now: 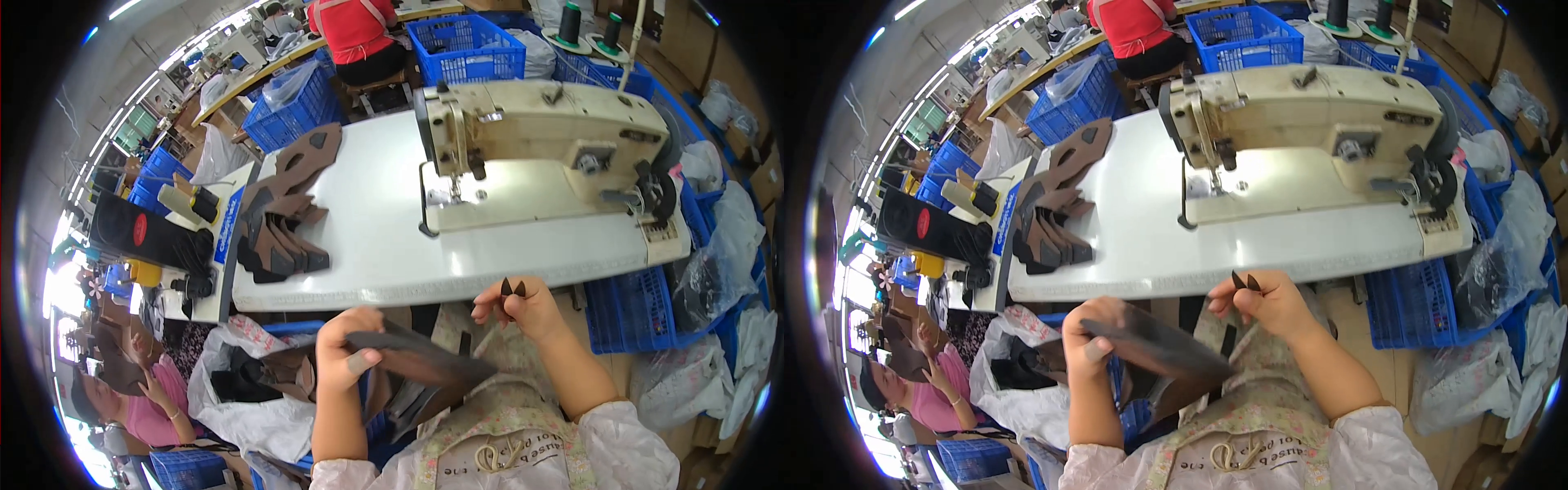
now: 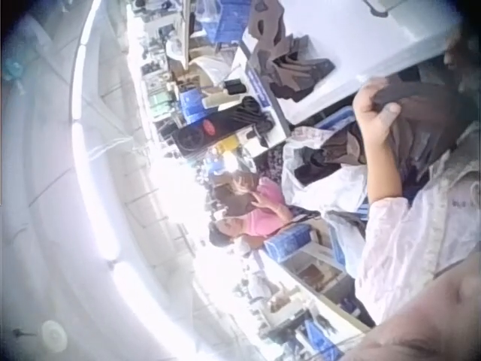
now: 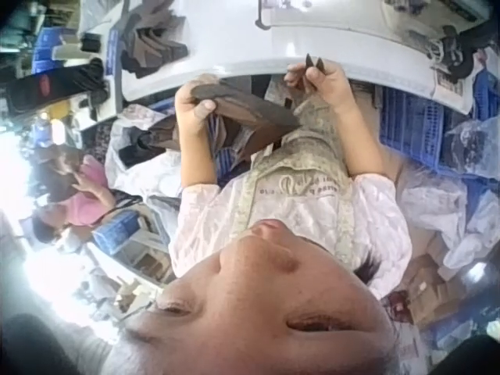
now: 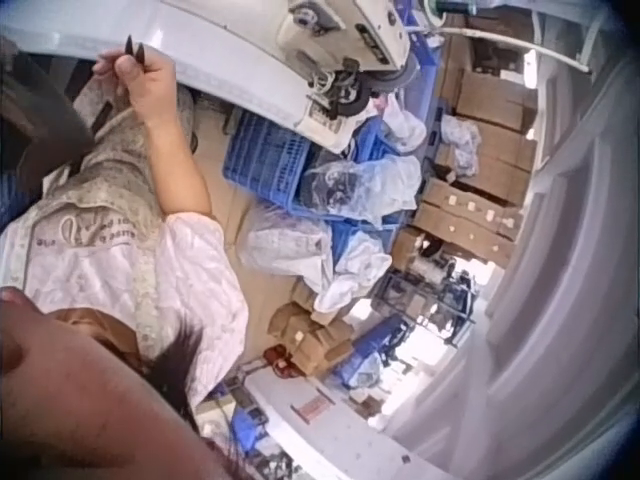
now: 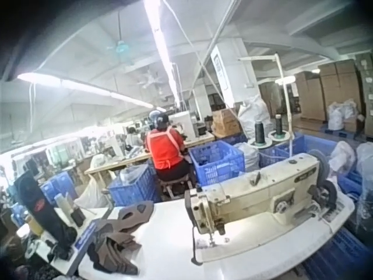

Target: Stitching brown leather shoe components together using an industrial sewing machine.

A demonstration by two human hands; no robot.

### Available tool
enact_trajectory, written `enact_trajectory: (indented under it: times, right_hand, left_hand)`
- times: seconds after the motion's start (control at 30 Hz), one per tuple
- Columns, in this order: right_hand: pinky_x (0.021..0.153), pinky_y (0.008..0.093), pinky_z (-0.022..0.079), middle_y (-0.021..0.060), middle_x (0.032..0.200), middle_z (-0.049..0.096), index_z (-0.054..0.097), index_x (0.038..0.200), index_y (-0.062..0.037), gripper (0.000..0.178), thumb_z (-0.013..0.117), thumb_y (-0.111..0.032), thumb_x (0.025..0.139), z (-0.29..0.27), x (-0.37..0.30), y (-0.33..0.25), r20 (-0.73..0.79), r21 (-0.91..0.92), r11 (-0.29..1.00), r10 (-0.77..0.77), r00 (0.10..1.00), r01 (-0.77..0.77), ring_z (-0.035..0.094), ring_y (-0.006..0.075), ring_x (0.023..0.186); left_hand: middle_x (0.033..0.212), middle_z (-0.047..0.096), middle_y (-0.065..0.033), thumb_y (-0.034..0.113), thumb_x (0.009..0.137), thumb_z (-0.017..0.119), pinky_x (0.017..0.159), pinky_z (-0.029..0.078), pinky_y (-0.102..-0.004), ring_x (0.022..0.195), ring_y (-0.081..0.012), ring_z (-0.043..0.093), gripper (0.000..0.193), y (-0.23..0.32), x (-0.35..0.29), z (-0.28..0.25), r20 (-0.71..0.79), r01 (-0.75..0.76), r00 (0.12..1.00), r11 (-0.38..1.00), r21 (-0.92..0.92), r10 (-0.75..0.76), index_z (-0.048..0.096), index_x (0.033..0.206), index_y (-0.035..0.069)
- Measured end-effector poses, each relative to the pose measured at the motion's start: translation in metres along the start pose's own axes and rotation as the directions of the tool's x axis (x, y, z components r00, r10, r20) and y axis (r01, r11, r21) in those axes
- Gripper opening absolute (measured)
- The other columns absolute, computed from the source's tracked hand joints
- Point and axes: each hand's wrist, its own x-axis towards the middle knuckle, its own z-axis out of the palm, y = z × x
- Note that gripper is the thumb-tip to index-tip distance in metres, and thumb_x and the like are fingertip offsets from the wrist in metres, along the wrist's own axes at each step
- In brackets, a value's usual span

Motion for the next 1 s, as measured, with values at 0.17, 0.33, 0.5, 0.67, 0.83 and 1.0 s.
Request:
enact_trajectory:
  times: [0.17, 0.33, 0.5, 0.67, 0.83, 1.0]
  right_hand:
    - [0.065, 0.0331, 0.053, 0.0113, 0.087, 0.075, 0.072, 0.115, -0.0039, 0.033, 0.065, -0.032, 0.098, -0.054, 0.054, 0.023, -0.259, -0.684, 0.690, 0.071, 0.963, -0.235, 0.071, 0.0194, 0.076]
    - [0.066, 0.0353, 0.054, 0.0097, 0.078, 0.071, 0.066, 0.101, -0.0064, 0.026, 0.063, -0.032, 0.099, -0.081, 0.080, 0.020, -0.248, -0.704, 0.463, 0.551, 0.797, -0.539, 0.070, 0.0213, 0.072]
    - [0.064, 0.0293, 0.055, 0.0073, 0.081, 0.072, 0.066, 0.101, -0.0041, 0.028, 0.065, -0.032, 0.099, -0.090, 0.086, 0.021, -0.222, -0.285, 0.442, 0.832, 0.508, -0.850, 0.071, 0.0160, 0.073]
    - [0.070, 0.0337, 0.056, 0.0125, 0.097, 0.071, 0.067, 0.107, -0.0036, 0.040, 0.065, -0.042, 0.097, -0.078, 0.084, 0.008, -0.205, -0.119, 0.256, 0.939, 0.276, -0.959, 0.071, 0.0206, 0.080]
    - [0.071, 0.0345, 0.056, 0.0130, 0.098, 0.071, 0.066, 0.108, -0.0035, 0.042, 0.064, -0.044, 0.097, -0.091, -0.035, -0.004, -0.253, -0.219, 0.272, 0.912, 0.323, -0.937, 0.071, 0.0221, 0.080]
    - [0.072, 0.0353, 0.056, 0.0134, 0.099, 0.071, 0.066, 0.109, -0.0033, 0.044, 0.064, -0.045, 0.097, -0.154, -0.341, -0.099, -0.237, -0.358, 0.232, 0.914, 0.328, -0.904, 0.071, 0.0235, 0.081]
  left_hand:
    - [0.078, 0.060, -0.0065, 0.031, 0.071, 0.087, 0.068, 0.048, -0.0335, 0.072, -0.0219, 0.060, 0.040, 0.025, 0.044, -0.055, -0.250, 0.193, 0.953, 0.979, 0.064, -0.171, 0.058, 0.078, 0.004]
    - [0.097, 0.072, -0.0065, 0.018, 0.081, 0.082, 0.082, 0.051, -0.0311, 0.089, -0.0162, 0.066, 0.030, 0.007, 0.109, -0.102, -0.402, 0.570, 0.748, 0.821, -0.016, -0.528, 0.069, 0.100, -0.003]
    - [0.093, 0.072, -0.0028, 0.023, 0.088, 0.079, 0.073, 0.051, -0.0277, 0.080, -0.0115, 0.064, 0.031, -0.049, 0.138, -0.122, -0.342, 0.929, 0.343, 0.370, -0.016, -0.875, 0.070, 0.104, -0.002]
    - [0.089, 0.072, -0.0030, 0.029, 0.088, 0.079, 0.075, 0.051, -0.0289, 0.081, -0.0125, 0.064, 0.035, -0.078, 0.180, -0.121, -0.239, 0.971, 0.226, 0.199, 0.132, -0.944, 0.072, 0.100, -0.002]
    - [0.088, 0.071, -0.0063, 0.039, 0.087, 0.079, 0.075, 0.052, -0.0306, 0.082, -0.0125, 0.064, 0.046, -0.095, 0.219, -0.111, -0.188, 0.976, 0.169, 0.137, 0.172, -0.968, 0.071, 0.104, -0.003]
    - [0.098, 0.071, -0.0050, 0.025, 0.094, 0.074, 0.076, 0.053, -0.0287, 0.085, -0.0125, 0.065, 0.036, -0.089, 0.233, -0.146, -0.052, 0.951, -0.010, 0.006, -0.308, -0.999, 0.066, 0.115, -0.003]
